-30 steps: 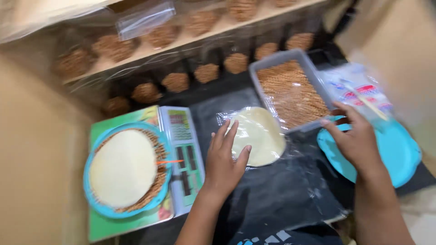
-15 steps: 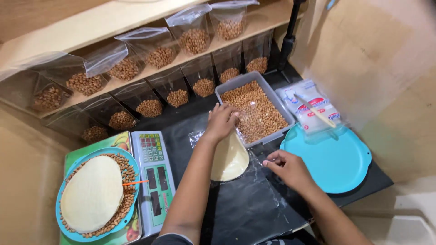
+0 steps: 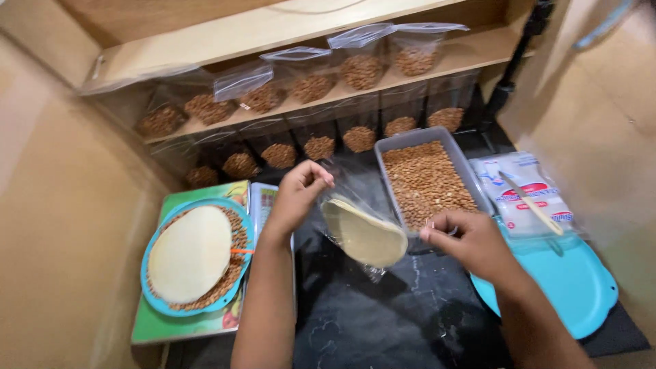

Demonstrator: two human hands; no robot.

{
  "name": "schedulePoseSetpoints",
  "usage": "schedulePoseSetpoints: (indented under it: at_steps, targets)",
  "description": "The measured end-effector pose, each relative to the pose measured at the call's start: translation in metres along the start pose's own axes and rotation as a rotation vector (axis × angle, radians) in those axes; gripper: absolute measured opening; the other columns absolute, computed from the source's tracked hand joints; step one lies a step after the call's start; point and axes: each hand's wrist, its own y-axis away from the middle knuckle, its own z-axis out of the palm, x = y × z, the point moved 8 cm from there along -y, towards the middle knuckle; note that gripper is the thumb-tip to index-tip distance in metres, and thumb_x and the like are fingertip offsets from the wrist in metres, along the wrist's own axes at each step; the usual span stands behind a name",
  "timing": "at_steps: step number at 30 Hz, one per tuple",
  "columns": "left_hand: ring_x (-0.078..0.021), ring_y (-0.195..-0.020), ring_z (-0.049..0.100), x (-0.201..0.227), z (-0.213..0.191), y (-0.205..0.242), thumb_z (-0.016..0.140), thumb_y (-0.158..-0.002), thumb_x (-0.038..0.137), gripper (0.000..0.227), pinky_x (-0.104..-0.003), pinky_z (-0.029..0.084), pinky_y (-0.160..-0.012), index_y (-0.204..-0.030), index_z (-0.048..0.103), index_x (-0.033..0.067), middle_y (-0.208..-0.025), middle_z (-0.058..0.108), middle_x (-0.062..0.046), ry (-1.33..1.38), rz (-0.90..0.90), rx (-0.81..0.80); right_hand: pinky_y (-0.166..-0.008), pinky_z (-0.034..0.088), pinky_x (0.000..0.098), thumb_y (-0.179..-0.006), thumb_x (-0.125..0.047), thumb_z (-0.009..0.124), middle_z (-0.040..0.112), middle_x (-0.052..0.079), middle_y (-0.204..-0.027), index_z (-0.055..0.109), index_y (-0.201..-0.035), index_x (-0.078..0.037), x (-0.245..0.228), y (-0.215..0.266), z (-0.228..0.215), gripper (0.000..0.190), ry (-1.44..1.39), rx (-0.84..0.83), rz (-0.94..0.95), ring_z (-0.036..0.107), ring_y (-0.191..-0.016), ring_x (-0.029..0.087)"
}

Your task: The person places several tortillas inside a plastic bag by hand and then presses the bag flat on a table near a digital scale and containers of nuts.

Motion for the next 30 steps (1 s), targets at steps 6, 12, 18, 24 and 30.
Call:
schedulePoseSetpoints:
  at_steps: [6, 12, 18, 24, 30]
  targets:
    - [-0.0098, -0.085, 0.065, 0.012, -0.076, -0.002, 0.068, -0.1, 0.006, 0.008, -0.023, 0.053, -0.08, -0.094, 0.064, 0.003, -0.089, 0.071, -0.003, -0.212, 0.125, 0.301, -0.063, 0.05, 0.0286, -0.091, -0.017, 0.078, 0.074, 0.004, -0.08, 0.078, -0.092, -0.001, -0.087, -0.093, 0.009, 0.016, 0.062, -0.084, -0.272, 0.061, -0.072, 0.007]
    - [-0.0119, -0.084, 0.065, 0.134, -0.053, 0.07, 0.071, -0.094, 0.009, 0.006, -0.033, 0.053, -0.066, -0.092, 0.066, 0.0069, -0.095, 0.073, 0.001, -0.267, 0.023, 0.611, -0.064, 0.05, 0.028, -0.094, -0.013, 0.081, 0.073, 0.005, -0.087, 0.077, -0.101, -0.003, -0.158, -0.068, -0.001, 0.013, 0.092, 0.105, -0.524, 0.064, -0.073, 0.01]
    - [-0.034, -0.093, 0.068, 0.061, 0.003, 0.143, 0.068, -0.078, -0.003, 0.016, -0.046, 0.051, -0.085, -0.09, 0.067, 0.0078, -0.094, 0.072, -0.011, -0.977, 0.218, 0.419, -0.071, 0.054, 0.0354, -0.083, -0.012, 0.08, 0.076, 0.004, -0.09, 0.078, -0.091, -0.012, -0.052, -0.04, 0.035, 0.008, 0.34, 0.045, -0.56, 0.07, -0.082, 0.023]
    - [-0.0366, -0.091, 0.066, -0.015, 0.031, 0.18, 0.067, -0.079, -0.001, 0.011, -0.048, 0.051, -0.08, -0.088, 0.065, 0.0054, -0.091, 0.07, -0.013, -1.013, 0.014, 0.294, -0.081, 0.051, 0.0395, -0.073, -0.015, 0.082, 0.07, 0.0, -0.095, 0.075, -0.084, -0.015, -0.009, -0.003, 0.062, 0.013, 0.528, -0.032, -0.568, 0.065, -0.093, 0.025]
    - [-0.0374, -0.088, 0.066, 0.001, 0.029, 0.19, 0.066, -0.078, -0.003, 0.014, -0.048, 0.052, -0.074, -0.09, 0.065, 0.0035, -0.093, 0.07, -0.013, -0.94, -0.026, 0.255, -0.084, 0.048, 0.0425, -0.072, -0.017, 0.083, 0.067, 0.0, -0.097, 0.078, -0.085, -0.019, -0.011, 0.022, 0.061, 0.014, 0.66, -0.024, -0.593, 0.061, -0.098, 0.026]
